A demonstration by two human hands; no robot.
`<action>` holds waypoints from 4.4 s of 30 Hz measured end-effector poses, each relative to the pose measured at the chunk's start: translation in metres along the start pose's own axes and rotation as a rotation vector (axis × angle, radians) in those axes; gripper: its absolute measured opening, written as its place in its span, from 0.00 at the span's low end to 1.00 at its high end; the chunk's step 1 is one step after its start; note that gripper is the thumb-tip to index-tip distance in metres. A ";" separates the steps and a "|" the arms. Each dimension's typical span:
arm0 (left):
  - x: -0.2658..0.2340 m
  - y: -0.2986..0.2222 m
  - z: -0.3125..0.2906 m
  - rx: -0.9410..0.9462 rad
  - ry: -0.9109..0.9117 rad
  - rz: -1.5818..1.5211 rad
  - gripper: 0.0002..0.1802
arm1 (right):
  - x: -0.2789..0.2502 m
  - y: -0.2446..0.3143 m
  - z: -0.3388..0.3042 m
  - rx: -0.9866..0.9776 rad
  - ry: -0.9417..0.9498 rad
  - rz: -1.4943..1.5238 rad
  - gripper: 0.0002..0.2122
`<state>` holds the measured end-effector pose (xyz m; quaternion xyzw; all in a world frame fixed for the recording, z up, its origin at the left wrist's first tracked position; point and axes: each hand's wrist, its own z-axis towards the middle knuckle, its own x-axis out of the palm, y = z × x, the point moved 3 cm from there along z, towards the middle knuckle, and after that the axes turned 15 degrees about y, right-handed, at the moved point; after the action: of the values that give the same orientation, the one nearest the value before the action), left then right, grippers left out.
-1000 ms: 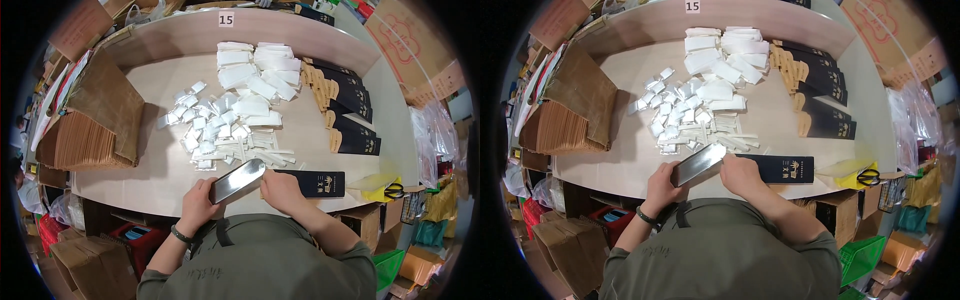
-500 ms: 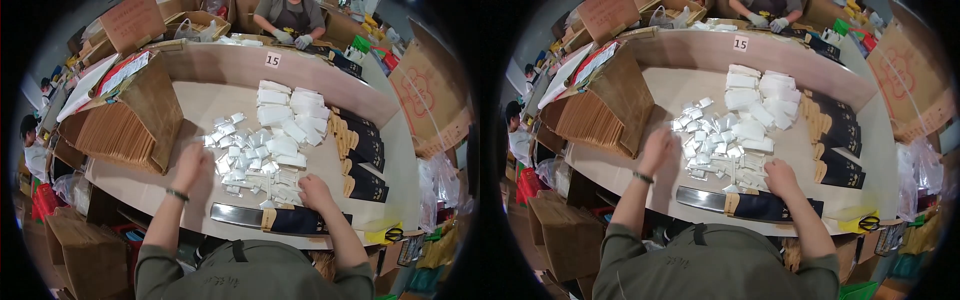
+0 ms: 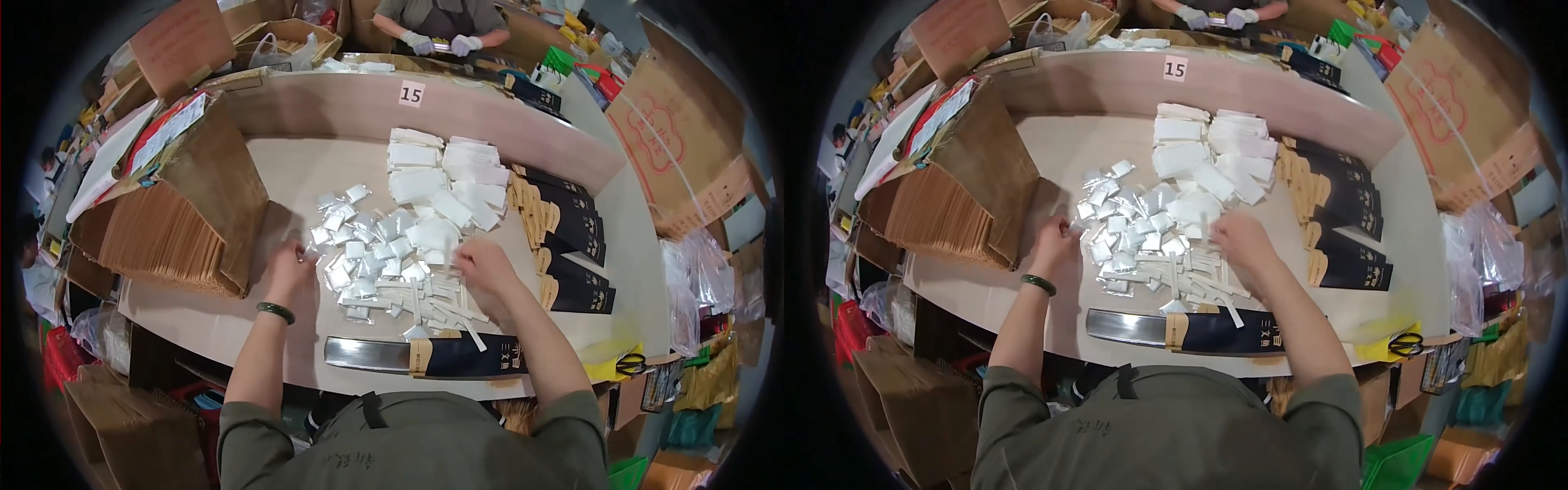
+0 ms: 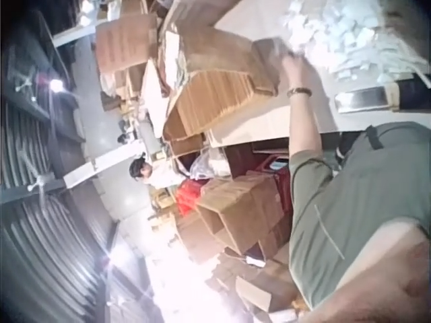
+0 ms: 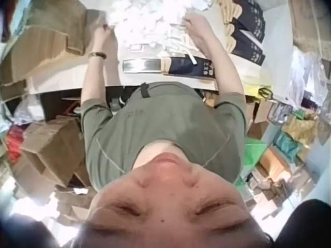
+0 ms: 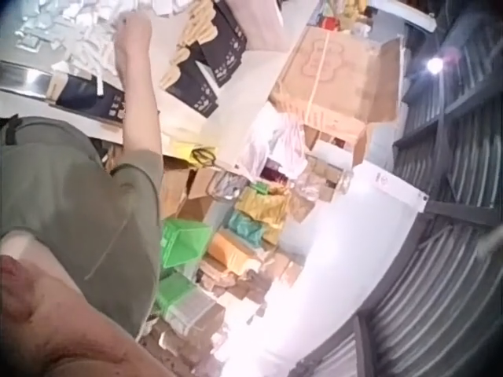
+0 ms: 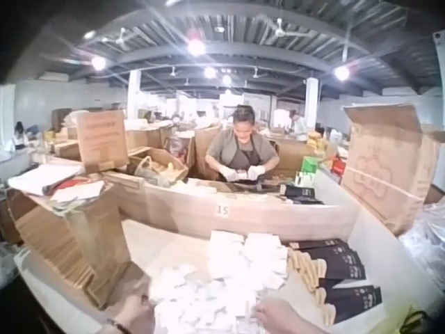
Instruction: Packaging pairs of chopsticks into paper sleeves at a manufacturing workstation.
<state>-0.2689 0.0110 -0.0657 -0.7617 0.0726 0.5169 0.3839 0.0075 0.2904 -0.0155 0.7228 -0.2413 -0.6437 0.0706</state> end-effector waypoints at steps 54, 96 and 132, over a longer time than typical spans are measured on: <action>0.052 -0.072 -0.206 0.008 0.225 -0.232 0.13 | 0.102 0.150 -0.043 -0.237 0.095 0.073 0.09; 0.028 -0.106 -0.167 0.586 0.284 0.303 0.33 | 0.051 0.120 -0.073 -0.479 0.188 0.131 0.08; 0.033 -0.076 -0.161 0.285 0.080 0.061 0.44 | 0.052 0.080 -0.093 0.371 -0.096 0.257 0.09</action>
<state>-0.0978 -0.0333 -0.0272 -0.7167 0.1838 0.4822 0.4691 0.0788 0.1781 -0.0136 0.6554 -0.4487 -0.6075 0.0063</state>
